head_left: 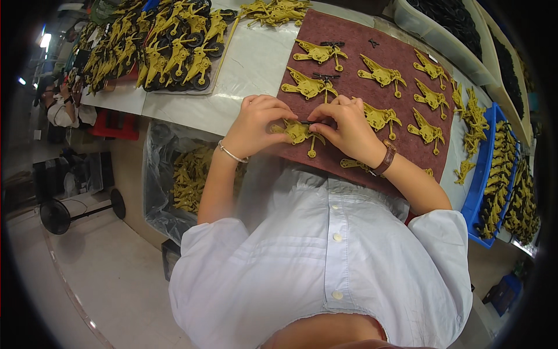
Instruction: The person assembles small plastic toy motorcycles by hand at a factory workbench, taking components from parts bins and a plastic tray to build the models, including rubber tires.
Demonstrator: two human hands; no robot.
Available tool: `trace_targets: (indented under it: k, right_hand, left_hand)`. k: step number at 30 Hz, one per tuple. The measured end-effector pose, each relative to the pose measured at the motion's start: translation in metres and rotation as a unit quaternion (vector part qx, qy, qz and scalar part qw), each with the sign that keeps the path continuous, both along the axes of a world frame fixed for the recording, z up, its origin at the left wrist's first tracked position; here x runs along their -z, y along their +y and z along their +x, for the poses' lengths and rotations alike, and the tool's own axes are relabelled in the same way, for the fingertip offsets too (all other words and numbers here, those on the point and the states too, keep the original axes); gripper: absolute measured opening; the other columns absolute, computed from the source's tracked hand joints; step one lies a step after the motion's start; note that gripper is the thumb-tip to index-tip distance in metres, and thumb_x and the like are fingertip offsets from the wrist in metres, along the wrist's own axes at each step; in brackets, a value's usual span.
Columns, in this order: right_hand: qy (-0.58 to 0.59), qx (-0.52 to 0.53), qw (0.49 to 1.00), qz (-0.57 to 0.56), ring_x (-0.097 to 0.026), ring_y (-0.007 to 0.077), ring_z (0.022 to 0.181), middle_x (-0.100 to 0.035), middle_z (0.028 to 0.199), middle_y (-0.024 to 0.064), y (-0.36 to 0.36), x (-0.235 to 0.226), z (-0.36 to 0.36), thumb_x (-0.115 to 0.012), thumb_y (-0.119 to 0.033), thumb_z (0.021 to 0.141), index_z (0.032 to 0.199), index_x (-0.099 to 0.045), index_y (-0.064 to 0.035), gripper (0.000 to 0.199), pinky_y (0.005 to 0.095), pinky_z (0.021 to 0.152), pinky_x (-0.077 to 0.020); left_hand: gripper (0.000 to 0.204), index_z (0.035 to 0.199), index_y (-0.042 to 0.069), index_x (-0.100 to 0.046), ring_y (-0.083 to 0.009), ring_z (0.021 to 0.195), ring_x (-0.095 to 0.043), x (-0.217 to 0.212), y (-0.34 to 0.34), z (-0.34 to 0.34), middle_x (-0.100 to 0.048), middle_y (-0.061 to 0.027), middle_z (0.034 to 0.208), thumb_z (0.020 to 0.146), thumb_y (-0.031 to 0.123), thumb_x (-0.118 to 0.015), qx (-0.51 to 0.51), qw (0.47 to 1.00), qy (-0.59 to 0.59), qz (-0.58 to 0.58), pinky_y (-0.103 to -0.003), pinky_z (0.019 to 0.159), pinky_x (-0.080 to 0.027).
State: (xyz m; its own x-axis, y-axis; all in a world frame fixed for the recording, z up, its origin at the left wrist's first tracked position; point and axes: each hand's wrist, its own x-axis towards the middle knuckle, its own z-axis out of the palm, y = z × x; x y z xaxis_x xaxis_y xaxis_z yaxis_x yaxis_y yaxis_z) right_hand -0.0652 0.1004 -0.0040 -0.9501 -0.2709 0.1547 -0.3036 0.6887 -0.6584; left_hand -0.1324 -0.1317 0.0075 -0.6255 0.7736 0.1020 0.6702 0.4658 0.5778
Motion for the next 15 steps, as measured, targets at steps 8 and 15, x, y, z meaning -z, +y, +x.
trace_targets:
  k: [8,15]
  right_hand:
    - [0.019,0.036,0.999,0.018,-0.053,0.0262,0.084,-0.064,0.079,0.0048,0.0,-0.005,-0.008,-0.074,-0.022,0.074,0.082,-0.072,-0.0135,0.011,0.0393,0.075,-0.0329]
    - [-0.063,0.025,0.991,0.117,-0.062,0.0241,0.069,-0.066,0.067,0.0057,-0.001,-0.017,-0.025,-0.08,-0.031,0.069,0.071,-0.073,-0.0135,0.018,0.0375,0.068,-0.036]
  left_hand:
    - [0.039,0.099,0.014,-0.07,-0.02,0.107,-0.053,0.0,0.004,-0.002,-0.062,-0.0001,0.103,0.063,0.026,-0.08,0.007,0.999,0.023,-0.022,-0.04,0.1,-0.031]
    - [0.037,0.097,0.013,-0.068,-0.021,0.105,-0.054,-0.008,0.01,-0.003,-0.061,-0.001,0.101,0.064,0.025,-0.079,0.022,0.998,0.039,-0.048,-0.041,0.099,-0.032]
